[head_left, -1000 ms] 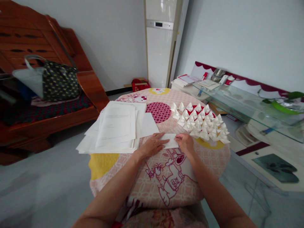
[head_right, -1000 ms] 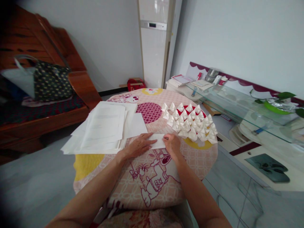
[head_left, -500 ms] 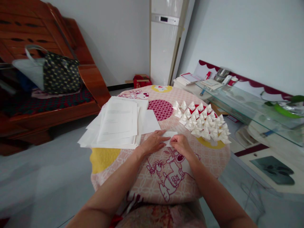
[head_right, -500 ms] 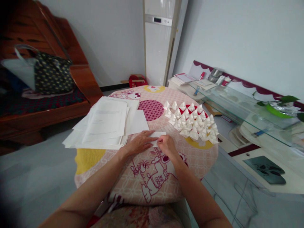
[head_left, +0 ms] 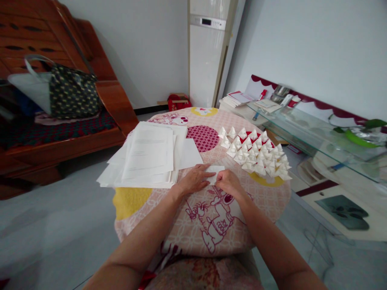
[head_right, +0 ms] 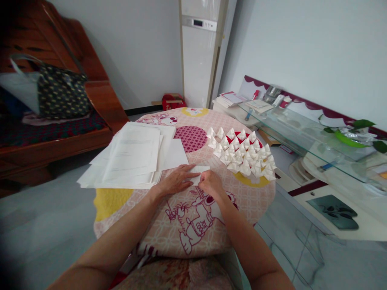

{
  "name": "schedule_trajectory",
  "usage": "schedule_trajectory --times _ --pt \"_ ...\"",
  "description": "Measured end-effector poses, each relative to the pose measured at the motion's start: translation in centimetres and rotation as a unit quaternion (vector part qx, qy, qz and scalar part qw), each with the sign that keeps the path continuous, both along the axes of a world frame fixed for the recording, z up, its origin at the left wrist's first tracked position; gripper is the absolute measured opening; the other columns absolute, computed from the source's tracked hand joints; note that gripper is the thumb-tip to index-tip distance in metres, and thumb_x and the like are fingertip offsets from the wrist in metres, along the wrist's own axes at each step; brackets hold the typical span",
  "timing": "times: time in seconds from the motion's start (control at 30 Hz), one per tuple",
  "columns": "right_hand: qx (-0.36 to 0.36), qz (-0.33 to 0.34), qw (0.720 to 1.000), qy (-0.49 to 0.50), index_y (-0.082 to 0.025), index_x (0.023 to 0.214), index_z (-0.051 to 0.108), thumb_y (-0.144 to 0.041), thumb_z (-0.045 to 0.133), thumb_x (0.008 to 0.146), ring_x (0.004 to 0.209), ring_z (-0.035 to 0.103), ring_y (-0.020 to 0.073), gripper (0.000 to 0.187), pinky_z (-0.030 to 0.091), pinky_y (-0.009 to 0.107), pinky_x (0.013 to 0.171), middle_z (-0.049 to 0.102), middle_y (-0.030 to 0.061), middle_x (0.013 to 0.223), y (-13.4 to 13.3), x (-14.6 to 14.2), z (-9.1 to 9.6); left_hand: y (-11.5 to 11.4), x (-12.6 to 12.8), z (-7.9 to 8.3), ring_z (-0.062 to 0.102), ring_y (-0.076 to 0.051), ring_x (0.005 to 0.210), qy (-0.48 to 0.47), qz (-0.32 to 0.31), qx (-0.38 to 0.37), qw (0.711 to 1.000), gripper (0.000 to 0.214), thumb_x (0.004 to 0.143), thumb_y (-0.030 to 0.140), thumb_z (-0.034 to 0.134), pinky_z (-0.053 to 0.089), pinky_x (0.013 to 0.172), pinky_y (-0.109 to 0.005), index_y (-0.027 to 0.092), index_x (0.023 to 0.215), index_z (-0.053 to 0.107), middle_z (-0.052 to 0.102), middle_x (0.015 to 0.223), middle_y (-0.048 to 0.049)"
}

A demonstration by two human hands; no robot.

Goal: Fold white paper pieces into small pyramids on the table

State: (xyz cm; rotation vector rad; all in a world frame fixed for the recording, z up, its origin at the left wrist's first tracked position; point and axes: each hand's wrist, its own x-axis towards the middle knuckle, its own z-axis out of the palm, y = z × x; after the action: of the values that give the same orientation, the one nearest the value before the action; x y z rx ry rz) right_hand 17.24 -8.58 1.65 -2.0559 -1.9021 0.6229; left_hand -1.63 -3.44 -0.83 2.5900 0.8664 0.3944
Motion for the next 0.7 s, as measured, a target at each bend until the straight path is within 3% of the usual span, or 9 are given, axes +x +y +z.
schedule_trajectory --times 0.3,0.5,0.7 --pt "-0.002 -0.062 0.997 0.038 -0.017 0.056 0.064 -0.01 0.062 0.065 0.051 0.054 0.0144 0.012 0.035 0.024 0.052 0.059 -0.0007 0.05 -1.3 4.9 0.8 0.1 0.0 -0.4 0.047 -0.031 0.142 0.007 0.004 0.014 1.0 0.05 0.088 0.021 0.067 0.04 0.117 -0.05 0.026 0.138 0.065 0.047 0.158 -0.0114" --pt "0.069 -0.012 0.977 0.203 -0.018 0.067 0.067 -0.019 0.061 0.072 0.054 0.056 0.0132 0.007 0.038 0.023 0.053 0.064 -0.0006 0.059 -0.2 2.0 0.2 -0.4 0.5 -0.1 0.05 -0.033 0.138 -0.003 0.032 0.016 0.999 0.049 0.087 0.021 0.068 0.042 0.115 -0.051 0.026 0.136 0.067 0.052 0.154 -0.0133" --pt "0.056 0.011 0.986 0.156 -0.019 0.061 0.064 -0.011 0.067 0.066 0.054 0.054 0.0126 0.01 0.037 0.023 0.054 0.061 -0.0023 0.056 0.8 0.0 -1.2 -0.4 0.6 0.1 0.051 -0.033 0.138 -0.01 0.046 -0.021 0.999 0.048 0.084 0.017 0.068 0.04 0.118 -0.052 0.027 0.131 0.071 0.053 0.153 -0.0107"
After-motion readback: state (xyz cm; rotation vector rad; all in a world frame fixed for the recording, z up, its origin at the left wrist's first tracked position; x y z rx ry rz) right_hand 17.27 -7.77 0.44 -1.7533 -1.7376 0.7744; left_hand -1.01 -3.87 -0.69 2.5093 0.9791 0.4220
